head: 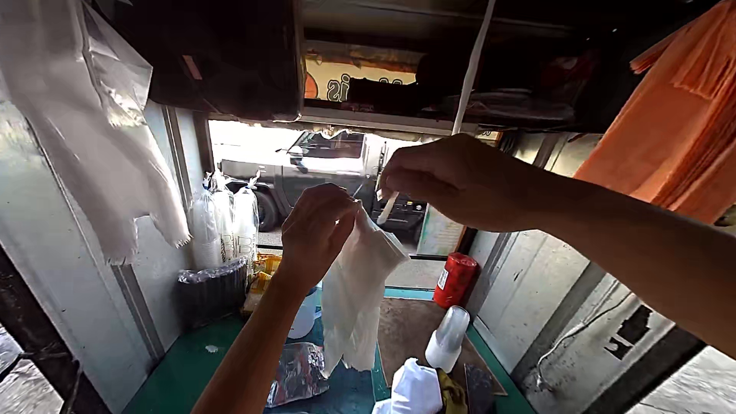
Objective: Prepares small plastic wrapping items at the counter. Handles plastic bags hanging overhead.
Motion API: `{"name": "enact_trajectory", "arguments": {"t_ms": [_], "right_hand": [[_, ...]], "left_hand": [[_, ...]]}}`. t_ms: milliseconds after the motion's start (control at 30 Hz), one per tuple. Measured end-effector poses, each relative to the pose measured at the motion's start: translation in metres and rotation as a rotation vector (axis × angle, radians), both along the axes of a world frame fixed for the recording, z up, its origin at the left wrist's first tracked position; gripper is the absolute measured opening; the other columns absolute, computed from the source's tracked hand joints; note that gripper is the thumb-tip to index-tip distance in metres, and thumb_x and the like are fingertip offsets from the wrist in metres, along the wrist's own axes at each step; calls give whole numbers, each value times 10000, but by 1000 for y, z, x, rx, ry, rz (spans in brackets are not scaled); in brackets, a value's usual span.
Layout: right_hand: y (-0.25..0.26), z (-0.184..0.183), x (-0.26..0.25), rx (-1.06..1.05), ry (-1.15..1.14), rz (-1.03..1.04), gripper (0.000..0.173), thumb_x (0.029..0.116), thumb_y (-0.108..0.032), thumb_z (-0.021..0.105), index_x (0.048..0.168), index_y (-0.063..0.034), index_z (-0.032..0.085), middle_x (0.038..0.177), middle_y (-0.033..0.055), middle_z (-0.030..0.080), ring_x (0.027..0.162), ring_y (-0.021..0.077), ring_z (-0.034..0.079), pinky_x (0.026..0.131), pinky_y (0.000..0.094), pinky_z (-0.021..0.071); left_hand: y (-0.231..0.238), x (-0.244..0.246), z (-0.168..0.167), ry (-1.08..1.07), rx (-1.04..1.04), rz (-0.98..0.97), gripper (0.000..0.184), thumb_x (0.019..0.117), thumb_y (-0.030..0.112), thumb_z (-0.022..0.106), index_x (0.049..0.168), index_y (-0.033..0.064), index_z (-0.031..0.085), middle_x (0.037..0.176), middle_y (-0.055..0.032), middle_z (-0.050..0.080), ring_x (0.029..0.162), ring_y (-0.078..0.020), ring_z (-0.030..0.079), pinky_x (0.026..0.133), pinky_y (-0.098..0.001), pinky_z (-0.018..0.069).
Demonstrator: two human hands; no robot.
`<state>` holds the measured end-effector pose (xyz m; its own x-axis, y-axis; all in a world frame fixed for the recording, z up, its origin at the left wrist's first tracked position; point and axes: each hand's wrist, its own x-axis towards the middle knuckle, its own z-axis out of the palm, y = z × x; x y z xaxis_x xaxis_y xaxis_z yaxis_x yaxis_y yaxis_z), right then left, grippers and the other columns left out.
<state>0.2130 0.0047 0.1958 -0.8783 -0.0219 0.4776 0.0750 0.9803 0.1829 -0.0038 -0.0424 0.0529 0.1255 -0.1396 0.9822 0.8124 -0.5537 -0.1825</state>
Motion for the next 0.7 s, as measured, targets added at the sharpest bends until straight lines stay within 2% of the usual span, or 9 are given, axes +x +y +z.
{"name": "enact_trajectory", "arguments": {"t_ms": [67, 167, 233, 300, 433, 600, 700], "right_hand": [[-2, 3, -3, -125, 32, 27, 236, 1064, -236, 526, 1030, -159, 746, 811, -95, 680, 707, -40, 614, 641, 156, 520], [-6, 8, -4, -322, 48, 73, 111, 999, -150, 664, 1034, -124, 766, 867, -60, 758, 754, -30, 692, 666, 123, 572], [-6, 10, -5, -328, 15, 52, 91, 968, -148, 709, 1025, -150, 779, 875, -78, 762, 720, -39, 672, 620, 116, 545], [-6, 9, -8, -301, 5, 22, 74, 948, -151, 730, 994, -170, 786, 840, -96, 748, 675, -45, 636, 582, 122, 508], [-8, 10, -10, -291, -45, -66, 28, 935, -191, 753, 942, -187, 780, 810, -108, 743, 694, -46, 657, 609, 134, 540], [-5, 18, -9, -211, -147, -128, 68, 938, -276, 745, 919, -213, 761, 787, -120, 725, 703, -46, 654, 602, 159, 533], [-2, 20, -10, -177, -184, -118, 74, 940, -271, 728, 909, -212, 760, 759, -114, 703, 667, -45, 629, 563, 157, 504]], "left_hand": [[5, 3, -5, -7, 56, -22, 46, 944, 28, 691, 968, -10, 703, 1064, -144, 697, 1113, -218, 669, 983, -346, 564], [8, 9, -9, -12, 163, -23, 32, 914, -11, 716, 944, -24, 718, 1013, -139, 727, 1080, -238, 691, 974, -372, 572], [8, 12, -10, -13, 196, -11, 36, 911, -16, 721, 945, -25, 727, 1003, -134, 731, 1073, -240, 695, 978, -377, 572], [8, 14, -10, -8, 222, -4, 46, 905, -20, 727, 949, -26, 735, 1003, -136, 730, 1067, -247, 696, 968, -382, 577], [7, 17, -8, 27, 264, 14, 36, 903, -15, 734, 938, -19, 727, 998, -137, 733, 1065, -257, 700, 969, -394, 577], [6, 15, -11, 71, 247, 38, 35, 920, -16, 709, 947, -21, 730, 1027, -149, 737, 1095, -270, 692, 982, -394, 566], [5, 13, -13, 103, 235, 55, 49, 928, -20, 699, 970, -15, 725, 1057, -141, 731, 1127, -264, 679, 999, -388, 558]]}}
